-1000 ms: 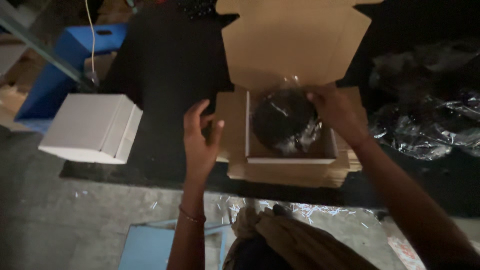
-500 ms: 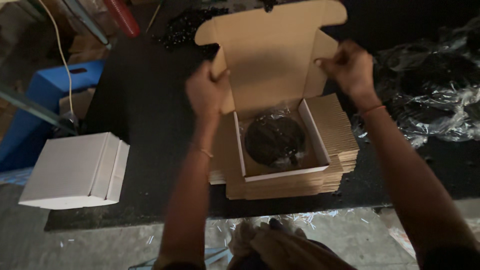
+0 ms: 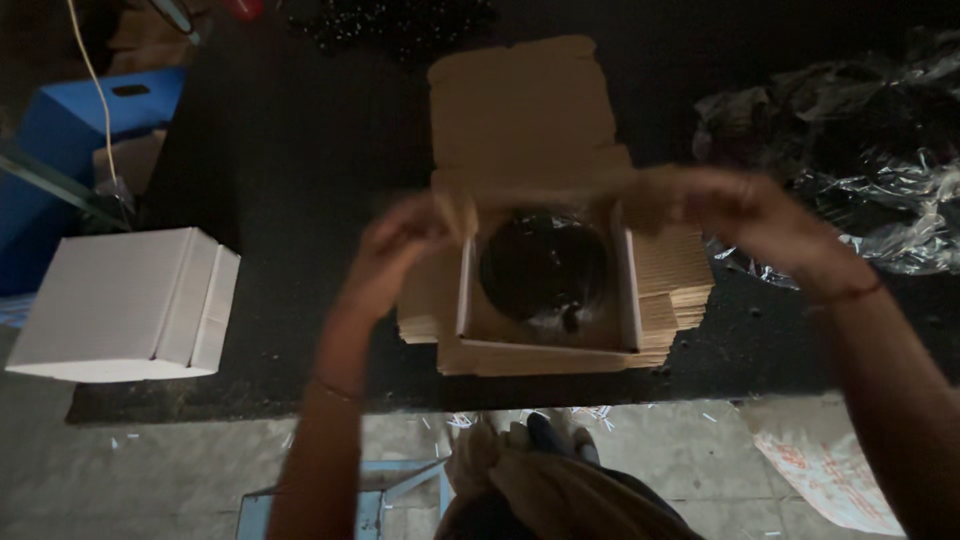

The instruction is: The person repeatedly folds flat cardboard sheets into small white boxes, inserts a plastic-wrapped circular item into each, closes the lids, and stacks the finished boxes on the table. The process is repeated multiple times in a consistent sequence.

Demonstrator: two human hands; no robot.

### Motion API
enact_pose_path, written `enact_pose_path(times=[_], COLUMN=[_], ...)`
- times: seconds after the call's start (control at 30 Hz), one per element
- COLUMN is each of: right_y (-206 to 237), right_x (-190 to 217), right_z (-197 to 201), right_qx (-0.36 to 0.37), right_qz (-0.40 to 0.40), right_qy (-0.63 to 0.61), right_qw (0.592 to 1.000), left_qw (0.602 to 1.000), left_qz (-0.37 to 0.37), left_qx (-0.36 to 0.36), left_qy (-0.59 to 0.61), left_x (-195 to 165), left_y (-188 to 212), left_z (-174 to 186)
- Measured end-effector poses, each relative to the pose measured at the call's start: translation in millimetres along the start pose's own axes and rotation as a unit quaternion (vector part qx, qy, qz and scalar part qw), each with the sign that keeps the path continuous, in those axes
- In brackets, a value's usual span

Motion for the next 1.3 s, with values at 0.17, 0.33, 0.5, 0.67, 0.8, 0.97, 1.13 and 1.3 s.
enact_pose_path(times=[0.17,0.33,0.5,0.67,0.8,0.97,1.13,1.3], right_y=[7.8,27.0,27.5,38.7,40.1,2.8,-34.7,-51.1], right_x=[-31.0,-36.1,-70.0,-33.5,-30.3,-13.2,5.3,37.1], right_z=[-39.4,-94.5,-126.2,-115.0,-65.9,28.7,65.3,84.4], right_qx=[0.156,0.185,0.096,-0.086,-0.036,-0.035,-0.072,-0.148], right_qz=[-0.166,-0.127,-0.096,0.166,-0.085,-0.188,-0.1,0.081], right_qy=[0.086,0.245,0.047,0.117,0.056,0.005,-0.044,0.184], right_qw=[0.97,0.943,0.99,0.975,0.994,0.982,0.991,0.968], left_qw=[0.933,0.916,0.964,0.956,0.985,0.988,0.976,0.807], left_qz=[0.281,0.146,0.135,-0.04,0.109,0.075,0.038,-0.222], left_qx=[0.147,0.21,0.117,0.008,0.005,-0.043,-0.114,-0.188], left_qy=[-0.172,-0.308,-0.199,-0.292,-0.13,-0.125,-0.179,-0.514], left_x=[24.8,-1.1,38.7,21.6,2.7,-65.4,-100.4,-147.2], left_y=[18.2,54.1,67.8,64.2,58.5,-9.8,-67.4,-67.2], left_z=[-19.4,-51.6,-67.1,-76.0,-56.0,-19.4,10.9,-5.5])
Point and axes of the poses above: each hand's wrist, its own y-axis away from the middle knuckle, its own z-axis out of the back of the hand, x = y × z, the point moved 7 cm from there along -y, towards the middle knuckle, and after that the axes turned 14 degrees about x, right-handed, at the moved point
